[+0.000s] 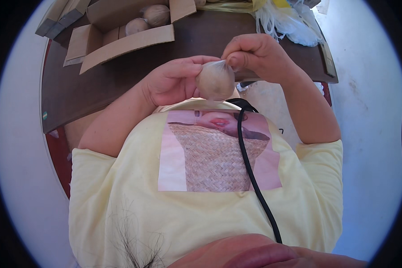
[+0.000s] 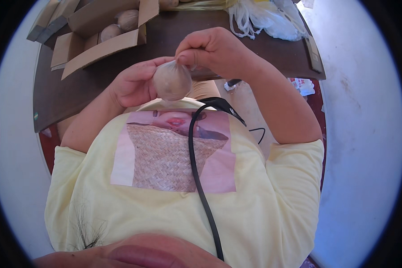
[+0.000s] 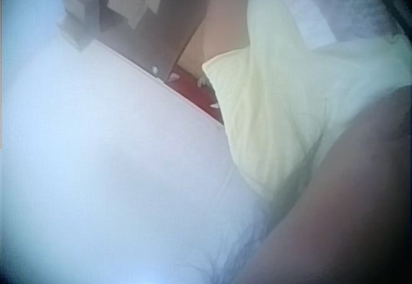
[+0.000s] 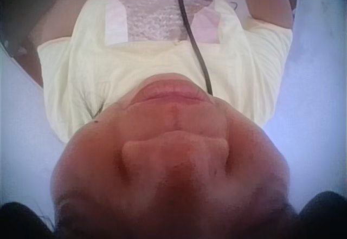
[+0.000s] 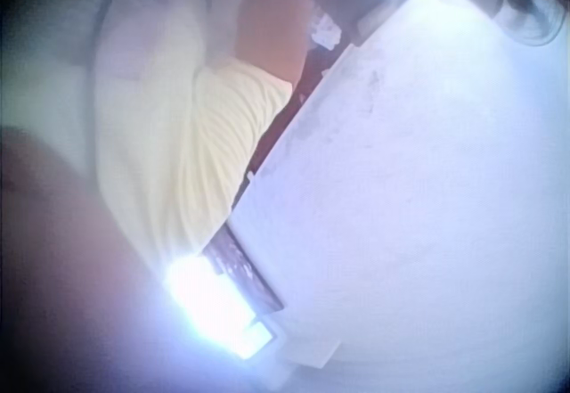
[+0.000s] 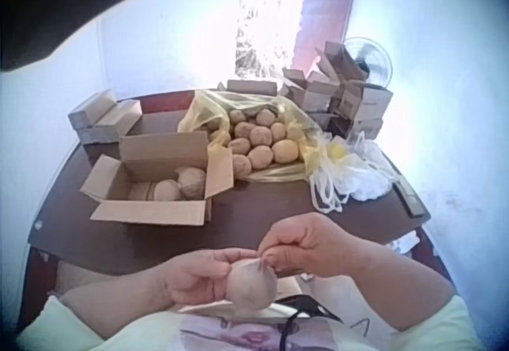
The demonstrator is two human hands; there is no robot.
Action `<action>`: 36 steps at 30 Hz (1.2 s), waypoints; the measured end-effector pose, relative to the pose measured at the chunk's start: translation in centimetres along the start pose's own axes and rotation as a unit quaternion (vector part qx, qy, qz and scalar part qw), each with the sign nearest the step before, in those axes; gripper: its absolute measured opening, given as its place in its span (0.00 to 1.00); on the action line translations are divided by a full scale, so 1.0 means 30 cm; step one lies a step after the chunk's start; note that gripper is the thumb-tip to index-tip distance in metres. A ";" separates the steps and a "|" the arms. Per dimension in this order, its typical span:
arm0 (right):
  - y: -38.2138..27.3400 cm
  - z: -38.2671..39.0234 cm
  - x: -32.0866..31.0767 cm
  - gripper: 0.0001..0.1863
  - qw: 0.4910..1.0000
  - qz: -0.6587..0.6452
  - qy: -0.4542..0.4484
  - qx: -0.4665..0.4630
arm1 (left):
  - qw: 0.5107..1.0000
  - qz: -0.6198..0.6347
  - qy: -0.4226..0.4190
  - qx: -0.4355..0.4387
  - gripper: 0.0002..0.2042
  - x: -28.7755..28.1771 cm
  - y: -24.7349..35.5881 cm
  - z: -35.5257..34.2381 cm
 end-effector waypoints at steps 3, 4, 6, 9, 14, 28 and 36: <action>-0.053 -0.001 0.012 0.08 0.996 0.053 0.005 -0.065 | 0.998 -0.013 -0.045 -0.040 0.29 0.013 -0.021 0.002; -0.060 0.000 0.017 0.07 0.996 0.064 -0.003 -0.068 | 0.997 -0.023 -0.055 -0.050 0.32 0.012 -0.027 0.003; -0.068 0.003 0.029 0.07 0.993 0.088 -0.021 -0.074 | 0.996 -0.064 -0.053 -0.040 0.35 0.015 -0.027 0.001; 0.017 0.002 0.004 0.07 0.996 -0.067 -0.001 0.064 | 0.992 -0.128 -0.010 -0.017 0.40 -0.002 -0.016 0.003; 0.089 -0.008 -0.024 0.08 0.997 -0.060 0.036 0.037 | 0.981 -0.191 0.024 0.020 0.42 0.000 0.015 -0.001; 0.076 0.046 0.090 0.37 0.949 -0.311 -0.054 0.018 | 0.882 -0.417 0.086 0.199 0.39 0.072 0.140 0.004; 0.002 0.026 0.055 0.42 0.960 -0.280 0.027 -0.017 | 0.719 -0.630 0.045 0.289 0.48 0.135 0.257 0.049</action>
Point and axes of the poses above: each hand's wrist, its own z-axis away from the middle knuckle, its own x-axis out of the palm, y = z × x, the point moved 9 cm from there along -z, towards the middle knuckle, and after that the axes turned 12 degrees about x, right-handed, at the moved point
